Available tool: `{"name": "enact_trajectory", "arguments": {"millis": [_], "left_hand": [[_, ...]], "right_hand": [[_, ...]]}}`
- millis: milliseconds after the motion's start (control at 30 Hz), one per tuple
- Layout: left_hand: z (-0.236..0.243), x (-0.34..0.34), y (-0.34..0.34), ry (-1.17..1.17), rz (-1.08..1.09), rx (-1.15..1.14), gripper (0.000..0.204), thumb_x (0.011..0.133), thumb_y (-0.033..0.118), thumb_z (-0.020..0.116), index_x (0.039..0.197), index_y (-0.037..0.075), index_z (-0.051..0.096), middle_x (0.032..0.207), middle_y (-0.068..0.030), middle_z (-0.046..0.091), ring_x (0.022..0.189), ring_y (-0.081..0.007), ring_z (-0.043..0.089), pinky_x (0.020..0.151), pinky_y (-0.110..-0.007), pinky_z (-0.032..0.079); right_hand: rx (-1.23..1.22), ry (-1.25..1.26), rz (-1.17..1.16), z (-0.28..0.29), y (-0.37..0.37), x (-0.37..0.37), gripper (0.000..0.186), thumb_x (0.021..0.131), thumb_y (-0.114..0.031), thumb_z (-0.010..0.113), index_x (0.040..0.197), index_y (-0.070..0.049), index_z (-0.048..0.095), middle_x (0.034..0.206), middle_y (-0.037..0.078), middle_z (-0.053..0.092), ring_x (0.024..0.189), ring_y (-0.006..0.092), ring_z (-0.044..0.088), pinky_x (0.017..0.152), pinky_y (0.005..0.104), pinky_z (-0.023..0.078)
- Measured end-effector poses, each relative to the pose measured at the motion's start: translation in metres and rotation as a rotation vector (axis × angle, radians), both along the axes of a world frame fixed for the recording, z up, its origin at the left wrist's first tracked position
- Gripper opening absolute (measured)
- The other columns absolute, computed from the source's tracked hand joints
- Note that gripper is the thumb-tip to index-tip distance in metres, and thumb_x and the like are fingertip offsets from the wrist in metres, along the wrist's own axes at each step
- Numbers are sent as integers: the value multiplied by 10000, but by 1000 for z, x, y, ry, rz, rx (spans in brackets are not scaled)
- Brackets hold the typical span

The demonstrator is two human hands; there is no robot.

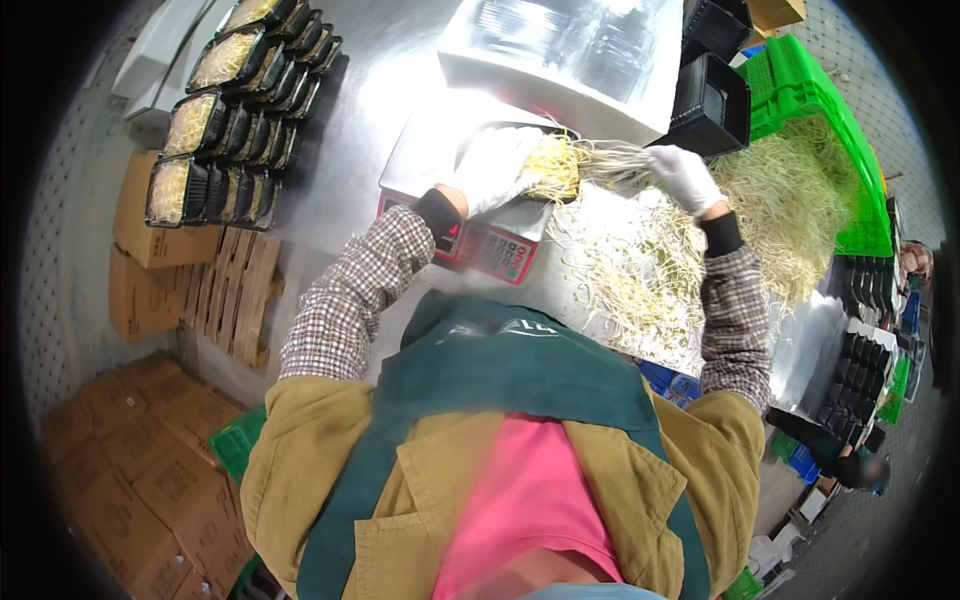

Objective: The person portions bean sprouts from a large green crate into small black trays using a digital scale. They repeatedly scoop sprouts, place them in trays, weigh them, and adjust the contents to reach a target weight before moving the filled trays aside.

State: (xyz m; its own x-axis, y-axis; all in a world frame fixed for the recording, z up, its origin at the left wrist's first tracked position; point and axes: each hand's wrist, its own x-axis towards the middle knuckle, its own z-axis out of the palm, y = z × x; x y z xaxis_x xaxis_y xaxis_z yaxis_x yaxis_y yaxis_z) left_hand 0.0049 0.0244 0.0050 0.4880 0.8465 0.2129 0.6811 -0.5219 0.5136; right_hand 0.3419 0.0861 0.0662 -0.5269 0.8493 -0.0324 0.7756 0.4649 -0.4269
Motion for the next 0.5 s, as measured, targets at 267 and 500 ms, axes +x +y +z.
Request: {"name": "enact_trajectory", "arguments": {"millis": [267,500], "left_hand": [[52,-34,3,51,-126,28,775,803,440,725,1425,72,442,1344,-210,526,1218,-374,528,1041,-457,425],[47,-94,43,-355,29,-303,323,975,235,592,1257,86,647,1361,-71,583,1181,-195,586,1034,-324,461]], "right_hand": [[23,162,-281,103,12,55,308,986,-263,606,1179,-30,665,888,39,684,771,89,585,726,247,487],[-139,523,-233,82,16,-3,351,1012,-245,578,1267,-7,621,1023,11,680,854,40,595,730,194,479]]}}
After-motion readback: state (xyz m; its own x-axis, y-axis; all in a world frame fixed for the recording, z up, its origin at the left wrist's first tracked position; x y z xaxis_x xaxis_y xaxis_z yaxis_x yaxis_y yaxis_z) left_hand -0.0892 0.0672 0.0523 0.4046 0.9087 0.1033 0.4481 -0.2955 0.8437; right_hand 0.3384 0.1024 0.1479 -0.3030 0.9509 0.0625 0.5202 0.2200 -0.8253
